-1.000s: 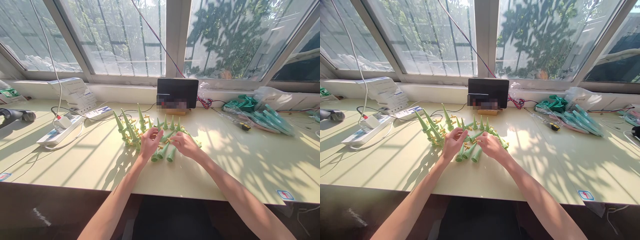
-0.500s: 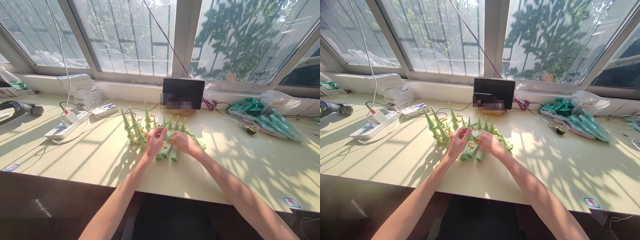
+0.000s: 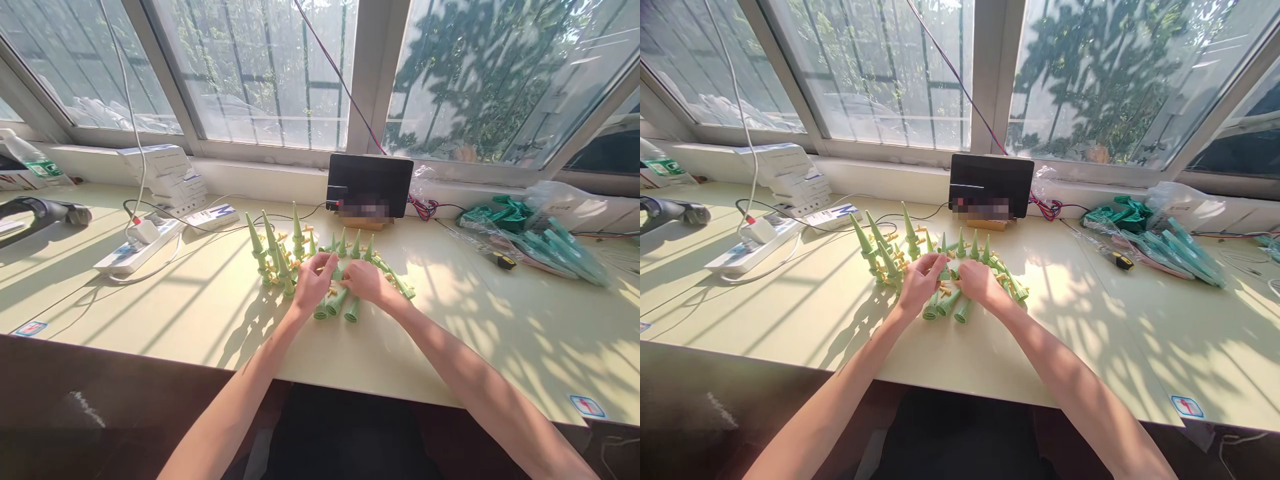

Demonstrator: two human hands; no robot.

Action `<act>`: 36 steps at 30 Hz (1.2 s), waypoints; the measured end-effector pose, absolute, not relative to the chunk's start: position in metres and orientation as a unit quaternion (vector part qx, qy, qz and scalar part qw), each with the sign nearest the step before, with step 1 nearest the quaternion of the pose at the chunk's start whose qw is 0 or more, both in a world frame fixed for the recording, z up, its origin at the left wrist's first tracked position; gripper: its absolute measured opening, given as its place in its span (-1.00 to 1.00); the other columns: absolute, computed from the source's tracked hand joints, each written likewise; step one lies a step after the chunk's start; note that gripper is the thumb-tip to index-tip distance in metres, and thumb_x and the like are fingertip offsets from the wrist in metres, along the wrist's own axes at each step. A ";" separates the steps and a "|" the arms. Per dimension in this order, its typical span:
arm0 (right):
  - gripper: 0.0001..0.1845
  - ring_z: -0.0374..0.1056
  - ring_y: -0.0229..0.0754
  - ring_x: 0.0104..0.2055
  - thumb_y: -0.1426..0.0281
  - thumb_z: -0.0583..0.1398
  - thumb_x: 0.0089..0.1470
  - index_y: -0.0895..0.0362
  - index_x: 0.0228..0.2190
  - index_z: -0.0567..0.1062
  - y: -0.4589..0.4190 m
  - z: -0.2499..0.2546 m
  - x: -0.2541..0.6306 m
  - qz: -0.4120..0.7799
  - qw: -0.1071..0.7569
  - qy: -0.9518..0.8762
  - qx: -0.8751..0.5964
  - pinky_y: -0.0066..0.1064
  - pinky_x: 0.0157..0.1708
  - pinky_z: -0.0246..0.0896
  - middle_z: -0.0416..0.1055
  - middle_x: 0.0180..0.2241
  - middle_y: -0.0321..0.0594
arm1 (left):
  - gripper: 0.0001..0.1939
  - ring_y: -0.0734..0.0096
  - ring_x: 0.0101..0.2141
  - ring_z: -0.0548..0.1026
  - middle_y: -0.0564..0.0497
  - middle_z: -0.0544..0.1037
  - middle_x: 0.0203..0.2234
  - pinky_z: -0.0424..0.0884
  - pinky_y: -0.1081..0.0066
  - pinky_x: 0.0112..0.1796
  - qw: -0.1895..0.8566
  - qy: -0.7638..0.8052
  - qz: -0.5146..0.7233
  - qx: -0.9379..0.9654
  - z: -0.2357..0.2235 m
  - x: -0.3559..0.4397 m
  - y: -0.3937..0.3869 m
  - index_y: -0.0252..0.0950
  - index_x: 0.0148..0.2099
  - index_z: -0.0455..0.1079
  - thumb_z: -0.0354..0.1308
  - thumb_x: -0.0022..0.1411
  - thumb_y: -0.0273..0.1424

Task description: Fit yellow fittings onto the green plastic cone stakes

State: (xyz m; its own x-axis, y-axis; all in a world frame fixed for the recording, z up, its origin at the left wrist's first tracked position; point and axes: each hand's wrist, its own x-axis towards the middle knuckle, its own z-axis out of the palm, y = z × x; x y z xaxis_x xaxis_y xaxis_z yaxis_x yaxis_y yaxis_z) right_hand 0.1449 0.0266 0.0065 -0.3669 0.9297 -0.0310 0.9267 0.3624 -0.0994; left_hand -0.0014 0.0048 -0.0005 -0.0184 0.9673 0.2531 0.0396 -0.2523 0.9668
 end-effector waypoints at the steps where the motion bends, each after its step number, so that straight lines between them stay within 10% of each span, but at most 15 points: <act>1: -0.83 0.43 -0.08 -0.22 0.37 0.19 0.19 0.17 -0.39 0.54 0.027 0.007 0.144 0.051 0.011 -0.825 -0.562 -0.44 -0.45 0.07 0.50 -0.26 -0.08 | -0.59 0.64 -0.67 0.22 0.04 0.47 -0.50 0.12 0.53 -0.68 0.415 0.448 0.555 0.565 -0.001 -0.001 0.005 -0.32 -0.29 0.48 0.21 0.18 -0.02; 13: -0.70 0.31 -0.21 -0.39 0.46 0.18 0.16 0.17 -0.61 0.38 0.023 0.017 0.154 0.081 0.022 -0.859 -0.505 -0.44 -0.50 -0.06 0.40 -0.47 -0.18 | -0.63 0.60 -0.66 0.28 0.06 0.44 -0.53 0.24 0.54 -0.67 0.407 0.438 0.524 0.607 -0.004 0.003 -0.001 -0.29 -0.32 0.45 0.15 0.25 -0.05; 36: -0.72 0.34 -0.24 -0.58 0.13 0.23 0.12 0.08 -0.28 0.44 -0.010 -0.016 0.199 0.344 0.467 -0.680 -0.449 -0.35 -0.46 0.33 0.47 -0.48 -0.29 | -0.63 0.61 -0.71 0.22 0.07 0.50 -0.57 0.16 0.53 -0.67 0.454 0.447 0.414 0.650 0.003 0.009 -0.009 -0.27 -0.29 0.38 0.13 0.26 -0.04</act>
State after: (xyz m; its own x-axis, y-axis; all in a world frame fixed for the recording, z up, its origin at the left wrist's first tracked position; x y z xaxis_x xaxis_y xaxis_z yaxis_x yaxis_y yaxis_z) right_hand 0.1992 -0.0105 -0.0162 -0.1607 0.9317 0.3257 0.2899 0.3600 -0.8868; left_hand 0.0087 -0.0085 0.0027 0.2572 0.9573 0.1321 0.2057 -0.1878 0.9604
